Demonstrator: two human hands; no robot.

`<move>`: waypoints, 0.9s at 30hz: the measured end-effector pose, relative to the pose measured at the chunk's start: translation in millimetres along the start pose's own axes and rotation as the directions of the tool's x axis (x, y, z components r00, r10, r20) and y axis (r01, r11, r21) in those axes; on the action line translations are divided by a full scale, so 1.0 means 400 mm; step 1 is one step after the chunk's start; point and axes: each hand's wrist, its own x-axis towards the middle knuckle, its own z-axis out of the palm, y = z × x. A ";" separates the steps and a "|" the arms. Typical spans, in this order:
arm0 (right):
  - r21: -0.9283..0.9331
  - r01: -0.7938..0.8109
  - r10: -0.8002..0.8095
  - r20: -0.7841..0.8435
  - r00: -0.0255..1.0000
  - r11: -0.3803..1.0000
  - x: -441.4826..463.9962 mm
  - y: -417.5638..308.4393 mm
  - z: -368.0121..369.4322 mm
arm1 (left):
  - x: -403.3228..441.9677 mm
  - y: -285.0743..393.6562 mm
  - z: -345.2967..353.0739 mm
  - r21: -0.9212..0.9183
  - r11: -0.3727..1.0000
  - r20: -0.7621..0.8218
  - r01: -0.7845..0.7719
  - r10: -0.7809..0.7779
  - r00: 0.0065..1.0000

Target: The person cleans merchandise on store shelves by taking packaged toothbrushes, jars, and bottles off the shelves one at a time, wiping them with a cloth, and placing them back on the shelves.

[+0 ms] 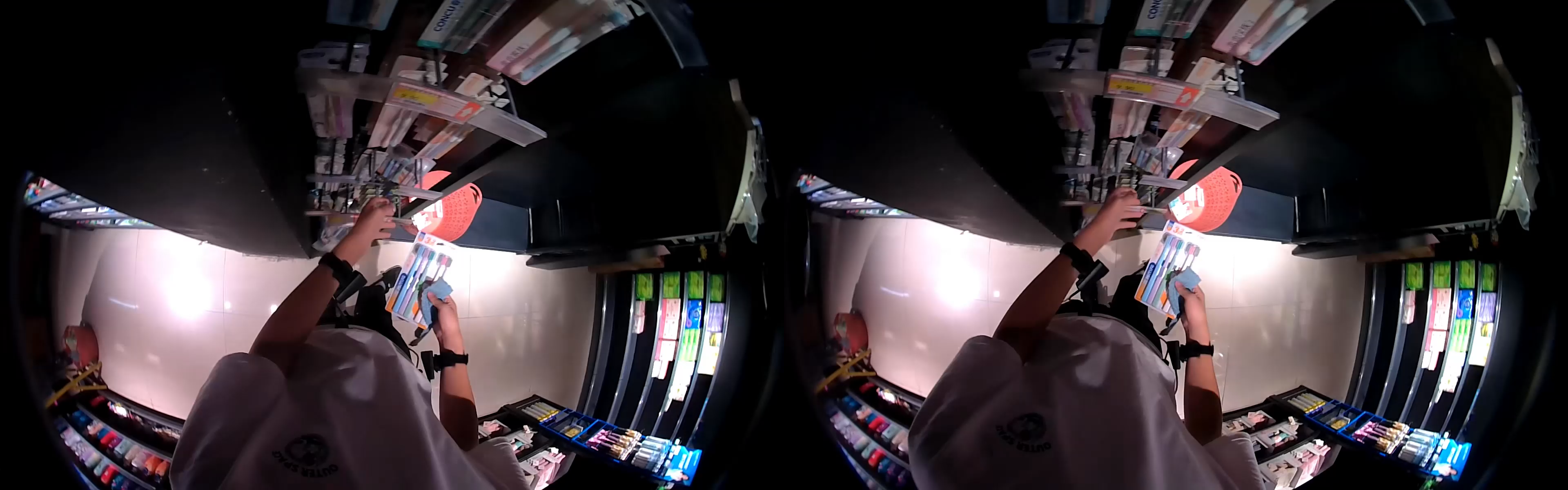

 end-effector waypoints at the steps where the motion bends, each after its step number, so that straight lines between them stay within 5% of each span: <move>1: 0.020 -0.023 0.023 -0.012 1.000 1.000 0.026 0.024 -0.019 | 0.001 0.011 0.007 0.002 1.000 0.012 -0.002 0.002 1.000; 4: -0.065 -0.035 0.030 -0.078 0.996 0.997 0.086 0.077 -0.055 | -0.002 0.036 0.015 -0.033 0.992 0.220 -0.123 0.127 0.967; 7: -0.095 -0.050 0.046 -0.051 0.998 0.994 0.106 0.060 -0.024 | -0.044 0.053 0.038 -0.003 0.999 0.250 -0.044 0.043 0.967; 14: 0.104 0.099 -0.117 0.182 0.976 0.990 0.196 -0.060 0.143 | -0.096 0.077 0.112 -0.117 0.956 0.262 -0.269 0.291 0.920; 27: 0.044 0.068 -0.079 0.353 0.932 0.997 0.251 -0.125 0.218 | -0.065 0.019 0.102 0.019 0.943 0.198 -0.332 0.322 0.926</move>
